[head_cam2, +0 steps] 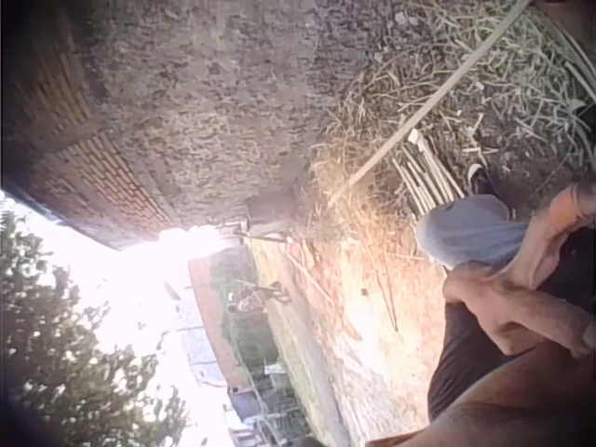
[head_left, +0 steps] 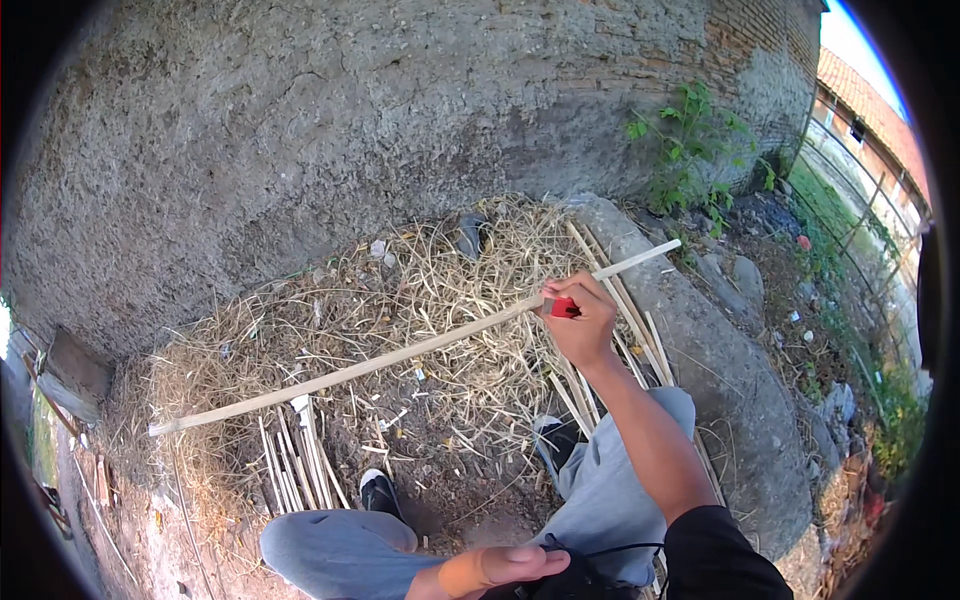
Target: The person shaves a bamboo pole using a small handheld blade. The person holds the pole with one hand while scraping the blade along the length of the pole to remove outer layers and smooth the surface.
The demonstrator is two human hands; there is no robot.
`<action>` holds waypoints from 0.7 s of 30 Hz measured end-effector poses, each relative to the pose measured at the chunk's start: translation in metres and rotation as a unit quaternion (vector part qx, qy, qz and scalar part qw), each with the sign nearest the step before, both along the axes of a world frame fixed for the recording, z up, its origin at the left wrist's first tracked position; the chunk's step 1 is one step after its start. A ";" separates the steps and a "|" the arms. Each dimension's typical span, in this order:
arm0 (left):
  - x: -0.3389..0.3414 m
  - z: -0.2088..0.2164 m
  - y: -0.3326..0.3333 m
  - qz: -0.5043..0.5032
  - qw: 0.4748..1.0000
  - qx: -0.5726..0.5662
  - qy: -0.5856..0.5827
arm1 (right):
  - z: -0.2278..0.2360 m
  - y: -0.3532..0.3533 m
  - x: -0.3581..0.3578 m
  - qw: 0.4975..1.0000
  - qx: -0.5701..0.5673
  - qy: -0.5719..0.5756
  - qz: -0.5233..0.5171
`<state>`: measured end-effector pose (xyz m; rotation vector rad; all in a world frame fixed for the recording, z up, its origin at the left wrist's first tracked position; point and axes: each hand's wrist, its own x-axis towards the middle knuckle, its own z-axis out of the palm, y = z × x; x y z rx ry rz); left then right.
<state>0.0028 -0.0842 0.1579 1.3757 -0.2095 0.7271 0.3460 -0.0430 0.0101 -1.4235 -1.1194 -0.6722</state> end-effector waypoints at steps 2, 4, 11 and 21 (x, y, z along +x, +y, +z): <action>0.025 0.001 -0.004 0.163 0.978 0.040 -0.121 | 0.000 -0.002 -0.007 1.000 -0.008 -0.004 -0.009; 0.029 -0.003 0.013 0.303 0.939 0.139 -0.091 | -0.005 0.001 -0.015 1.000 0.016 0.000 0.027; 0.056 -0.087 0.117 0.402 0.685 0.499 0.346 | -0.024 -0.020 -0.025 0.998 -0.023 -0.015 0.061; 0.028 -0.105 0.114 0.347 0.702 0.395 0.479 | -0.020 -0.016 -0.039 0.966 -0.090 0.055 0.238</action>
